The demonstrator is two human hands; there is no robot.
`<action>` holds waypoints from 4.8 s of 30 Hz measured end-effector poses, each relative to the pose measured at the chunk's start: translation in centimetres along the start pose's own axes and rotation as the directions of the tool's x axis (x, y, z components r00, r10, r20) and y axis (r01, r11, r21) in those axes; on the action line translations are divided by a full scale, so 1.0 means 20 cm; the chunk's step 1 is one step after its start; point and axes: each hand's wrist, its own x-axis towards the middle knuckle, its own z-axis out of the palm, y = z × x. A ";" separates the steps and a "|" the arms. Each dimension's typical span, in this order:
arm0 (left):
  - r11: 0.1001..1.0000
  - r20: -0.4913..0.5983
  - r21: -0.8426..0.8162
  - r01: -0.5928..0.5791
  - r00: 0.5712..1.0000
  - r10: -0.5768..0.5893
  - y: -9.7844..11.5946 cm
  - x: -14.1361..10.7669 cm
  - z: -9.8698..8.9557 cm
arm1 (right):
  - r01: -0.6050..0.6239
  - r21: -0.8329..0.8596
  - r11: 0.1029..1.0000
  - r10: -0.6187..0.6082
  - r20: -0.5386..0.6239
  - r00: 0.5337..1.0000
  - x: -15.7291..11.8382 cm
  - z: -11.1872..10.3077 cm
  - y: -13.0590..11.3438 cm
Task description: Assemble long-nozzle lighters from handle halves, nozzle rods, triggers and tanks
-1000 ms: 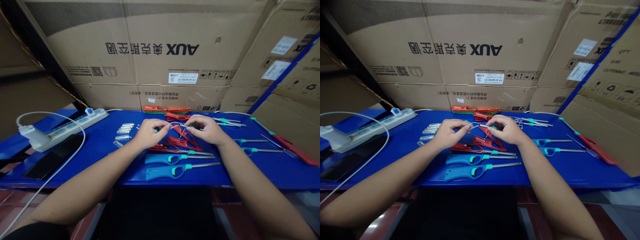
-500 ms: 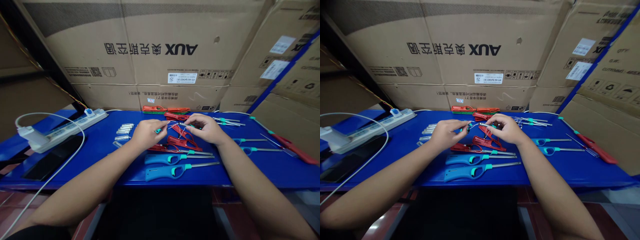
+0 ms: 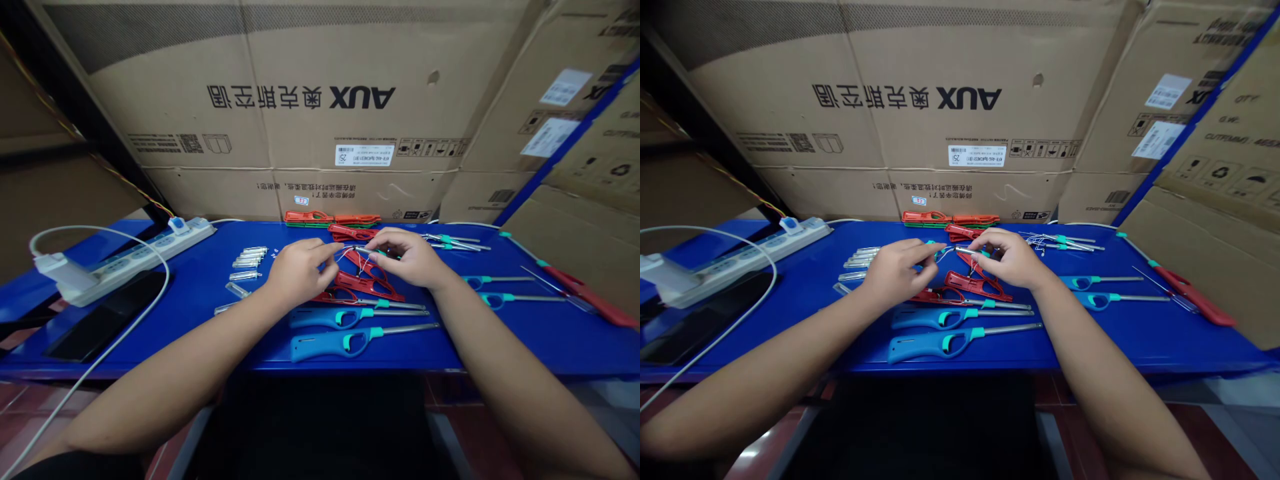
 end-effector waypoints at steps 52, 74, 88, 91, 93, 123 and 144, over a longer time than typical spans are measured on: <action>0.314 0.266 -0.845 0.432 0.851 -0.454 -0.07 0.06 -0.01 | 0.000 0.085 0.996 0.000 0.004 1.000 0.00 0.01 -0.01; 0.697 -0.197 -0.681 0.222 0.863 -0.466 -0.05 0.04 -0.02 | 0.006 0.100 0.995 -0.005 -0.013 1.000 -0.01 0.01 0.00; 0.895 -0.183 -0.399 0.198 0.940 -0.289 0.03 -0.01 -0.01 | -0.041 0.247 0.968 0.058 -0.063 0.996 -0.01 0.00 0.00; 0.880 -0.149 -0.417 0.229 0.938 -0.314 0.04 -0.02 0.01 | -0.047 0.279 0.959 0.071 -0.078 0.994 0.00 0.00 -0.01; 0.888 -0.166 -0.390 0.243 0.930 -0.327 0.04 -0.02 0.01 | -0.044 0.289 0.956 0.073 -0.088 0.993 0.00 0.00 -0.01; 0.948 -0.319 -0.317 -0.044 0.946 -0.063 0.04 0.00 -0.02 | -0.042 0.296 0.954 0.074 -0.097 0.992 0.00 0.00 -0.01; 0.998 -0.388 -0.066 0.014 0.921 -0.039 0.04 -0.01 -0.03 | -0.033 0.255 0.966 0.055 -0.079 0.995 -0.01 0.00 0.01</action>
